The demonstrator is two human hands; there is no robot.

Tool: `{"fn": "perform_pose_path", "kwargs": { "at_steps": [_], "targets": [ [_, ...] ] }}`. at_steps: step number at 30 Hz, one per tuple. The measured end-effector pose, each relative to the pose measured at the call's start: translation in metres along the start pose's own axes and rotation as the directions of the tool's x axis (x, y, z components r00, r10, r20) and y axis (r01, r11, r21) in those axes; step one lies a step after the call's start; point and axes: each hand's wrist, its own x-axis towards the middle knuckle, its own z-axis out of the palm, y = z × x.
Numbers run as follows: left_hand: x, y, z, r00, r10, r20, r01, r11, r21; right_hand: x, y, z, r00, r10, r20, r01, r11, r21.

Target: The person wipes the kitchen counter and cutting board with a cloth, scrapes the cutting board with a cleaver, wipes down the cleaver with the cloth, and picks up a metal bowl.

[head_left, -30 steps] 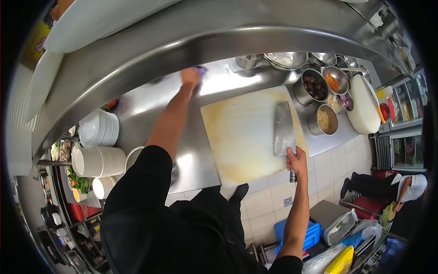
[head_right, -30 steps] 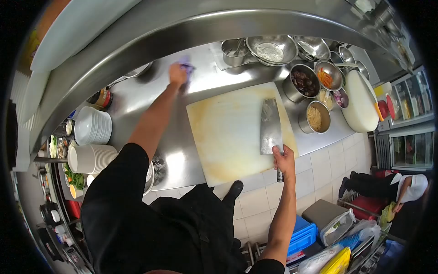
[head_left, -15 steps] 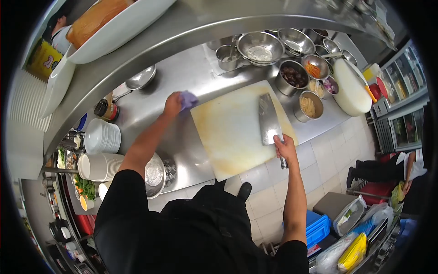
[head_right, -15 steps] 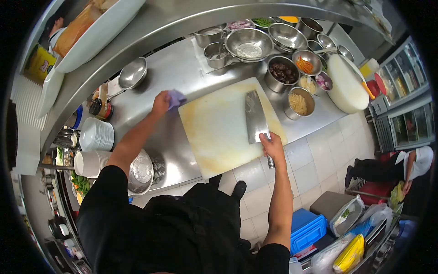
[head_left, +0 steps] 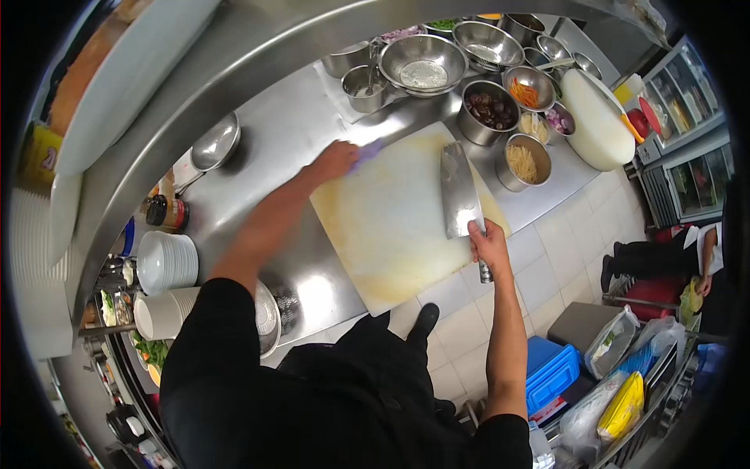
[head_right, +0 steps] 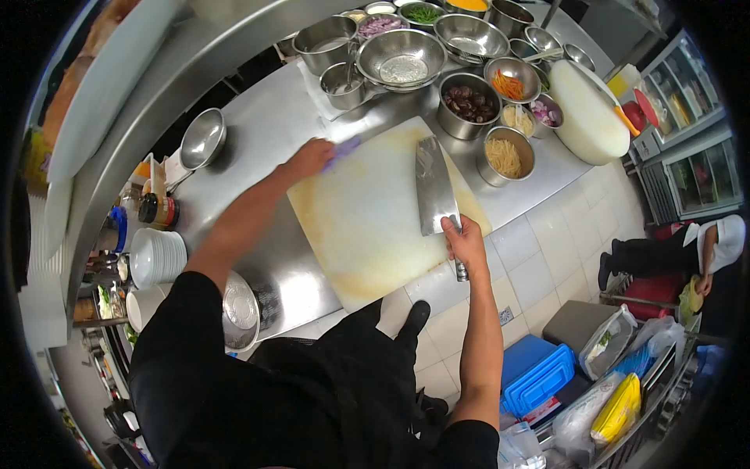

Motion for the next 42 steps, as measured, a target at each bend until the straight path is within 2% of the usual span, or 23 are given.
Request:
{"fn": "perform_pose_path", "kwargs": {
  "at_steps": [2, 3, 4, 6, 7, 9, 11, 12, 15, 18, 21, 22, 25, 28, 31, 34, 35, 37, 40, 42],
  "targets": [
    [-0.023, -0.016, -0.011, 0.96, -0.263, -0.098, 0.218, 0.918, -0.331, 0.001, 0.001, 0.0, 1.0, -0.015, 0.001, 0.015, 1.0, -0.017],
    [-0.035, -0.02, -0.01, 0.91, -0.4, -0.109, 0.299, 0.816, -0.495, 0.001, 0.005, 0.0, 1.0, -0.015, 0.006, 0.015, 1.0, -0.027],
    [-0.031, -0.004, -0.022, 0.871, -0.339, -0.355, 0.137, 0.862, -0.488, 0.002, 0.005, -0.001, 1.0, -0.015, 0.008, 0.016, 0.999, -0.03],
    [-0.014, 0.042, -0.013, 0.895, -0.049, -0.443, -0.128, 0.924, -0.36, 0.003, 0.007, 0.0, 1.0, -0.011, 0.015, 0.012, 0.999, -0.038],
    [-0.007, 0.025, 0.055, 0.883, 0.018, -0.468, -0.137, 0.965, -0.223, 0.001, 0.009, 0.001, 0.999, -0.015, 0.034, 0.017, 0.999, -0.047],
    [-0.026, 0.079, 0.043, 0.796, -0.099, -0.597, 0.114, 0.993, -0.014, 0.006, 0.007, -0.003, 0.996, -0.041, 0.081, 0.048, 0.996, -0.077],
    [-0.047, 0.073, 0.037, 0.823, -0.366, -0.435, 0.374, 0.925, -0.071, 0.0, 0.008, -0.005, 0.996, -0.035, 0.08, 0.039, 0.998, -0.055],
    [-0.062, 0.076, 0.039, 0.799, -0.498, -0.338, 0.499, 0.862, -0.09, -0.001, 0.008, -0.006, 0.996, -0.038, 0.079, 0.043, 0.997, -0.061],
    [-0.098, 0.053, 0.058, 0.648, -0.658, -0.384, 0.702, 0.712, -0.036, 0.007, 0.007, 0.001, 0.997, -0.06, 0.053, 0.063, 0.996, -0.061],
    [-0.119, 0.051, 0.015, 0.417, -0.878, -0.235, 0.895, 0.442, -0.066, 0.01, 0.009, -0.004, 0.997, -0.075, 0.028, 0.077, 0.994, -0.072],
    [-0.121, 0.036, 0.023, 0.647, -0.658, -0.385, 0.661, 0.736, -0.146, 0.009, 0.01, -0.004, 0.994, -0.095, 0.046, 0.098, 0.993, -0.07],
    [-0.116, 0.039, 0.048, 0.725, -0.564, -0.396, 0.621, 0.784, 0.02, 0.009, 0.01, -0.004, 0.994, -0.093, 0.055, 0.097, 0.992, -0.075],
    [-0.118, 0.094, 0.06, 0.504, -0.665, -0.552, 0.668, 0.705, -0.238, 0.008, 0.006, -0.002, 0.993, -0.084, 0.08, 0.092, 0.991, -0.098],
    [-0.158, 0.118, 0.065, 0.623, -0.539, -0.567, 0.657, 0.754, 0.005, 0.013, 0.002, -0.005, 0.993, -0.091, 0.079, 0.099, 0.989, -0.112],
    [-0.188, 0.158, 0.064, 0.64, -0.58, -0.504, 0.672, 0.741, 0.002, 0.018, 0.005, -0.002, 0.994, -0.099, 0.047, 0.102, 0.992, -0.076],
    [-0.197, 0.213, 0.043, 0.68, -0.711, -0.179, 0.707, 0.701, -0.096, 0.02, 0.004, -0.002, 0.996, -0.083, 0.018, 0.084, 0.996, -0.044],
    [-0.201, 0.227, 0.053, 0.646, -0.681, -0.345, 0.669, 0.723, -0.174, 0.019, 0.004, -0.001, 0.996, -0.083, 0.021, 0.084, 0.995, -0.05],
    [-0.203, 0.247, 0.084, 0.489, -0.594, -0.638, 0.547, 0.779, -0.306, 0.021, 0.006, -0.001, 0.996, -0.087, 0.023, 0.089, 0.994, -0.067],
    [-0.186, 0.247, 0.115, 0.293, -0.656, -0.695, 0.618, 0.685, -0.386, 0.016, 0.007, -0.002, 0.994, -0.113, 0.014, 0.113, 0.993, -0.041],
    [-0.182, 0.224, 0.118, 0.415, -0.61, -0.675, 0.541, 0.762, -0.356, 0.015, 0.009, -0.005, 0.994, -0.107, -0.01, 0.107, 0.993, -0.047]
  ]
}}
